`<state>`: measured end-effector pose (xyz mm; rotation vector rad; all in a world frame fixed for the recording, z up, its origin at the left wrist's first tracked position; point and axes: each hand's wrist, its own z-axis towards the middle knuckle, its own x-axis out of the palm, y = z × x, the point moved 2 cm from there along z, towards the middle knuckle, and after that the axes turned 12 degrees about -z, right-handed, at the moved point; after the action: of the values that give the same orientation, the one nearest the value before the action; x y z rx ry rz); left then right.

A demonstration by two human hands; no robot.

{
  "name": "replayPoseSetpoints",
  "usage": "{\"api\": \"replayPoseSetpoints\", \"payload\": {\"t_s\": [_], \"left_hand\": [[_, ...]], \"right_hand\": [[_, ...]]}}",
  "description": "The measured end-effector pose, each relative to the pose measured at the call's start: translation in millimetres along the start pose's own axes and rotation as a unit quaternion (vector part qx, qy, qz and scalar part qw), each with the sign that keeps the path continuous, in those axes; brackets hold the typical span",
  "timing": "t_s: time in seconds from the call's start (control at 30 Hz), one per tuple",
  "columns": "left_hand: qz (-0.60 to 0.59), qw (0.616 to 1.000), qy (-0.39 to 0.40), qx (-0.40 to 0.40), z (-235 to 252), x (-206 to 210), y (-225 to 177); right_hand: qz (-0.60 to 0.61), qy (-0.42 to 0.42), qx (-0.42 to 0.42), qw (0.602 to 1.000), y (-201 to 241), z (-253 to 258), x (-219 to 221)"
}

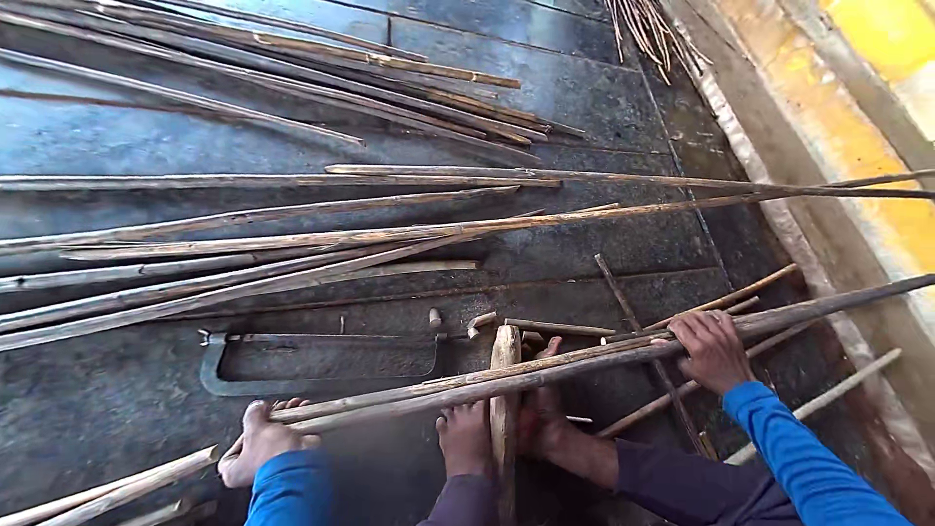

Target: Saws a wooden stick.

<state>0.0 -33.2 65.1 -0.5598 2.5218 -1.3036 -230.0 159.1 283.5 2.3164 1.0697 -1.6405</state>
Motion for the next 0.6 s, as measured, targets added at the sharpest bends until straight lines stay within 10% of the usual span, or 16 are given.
{"api": "replayPoseSetpoints", "payload": {"t_s": [0.1, 0.33, 0.47, 0.57, 0.6], "left_hand": [[-0.165, 0.983, 0.045, 0.071, 179.6, -24.5, 67.1], [-0.157, 0.985, 0.031, 0.060, 182.3, -6.4, 26.0], [-0.198, 0.972, 0.092, 0.090, 186.5, -5.4, 15.5], [-0.106, 0.911, 0.344, 0.203, 55.2, -7.7, -45.9], [0.026, 0.978, 0.166, 0.124, -64.2, 20.7, -90.7]], "right_hand": [[0.053, -0.181, -0.080, 0.979, 26.4, -14.4, -27.8], [0.101, 0.026, 0.071, 0.992, 12.6, -14.9, -27.0], [0.082, -0.110, 0.033, 0.990, 11.3, -25.0, -26.2], [0.190, -0.184, -0.151, 0.953, 18.7, -22.4, -9.4], [0.244, -0.054, -0.202, 0.947, 27.8, -21.0, -14.4]]}}
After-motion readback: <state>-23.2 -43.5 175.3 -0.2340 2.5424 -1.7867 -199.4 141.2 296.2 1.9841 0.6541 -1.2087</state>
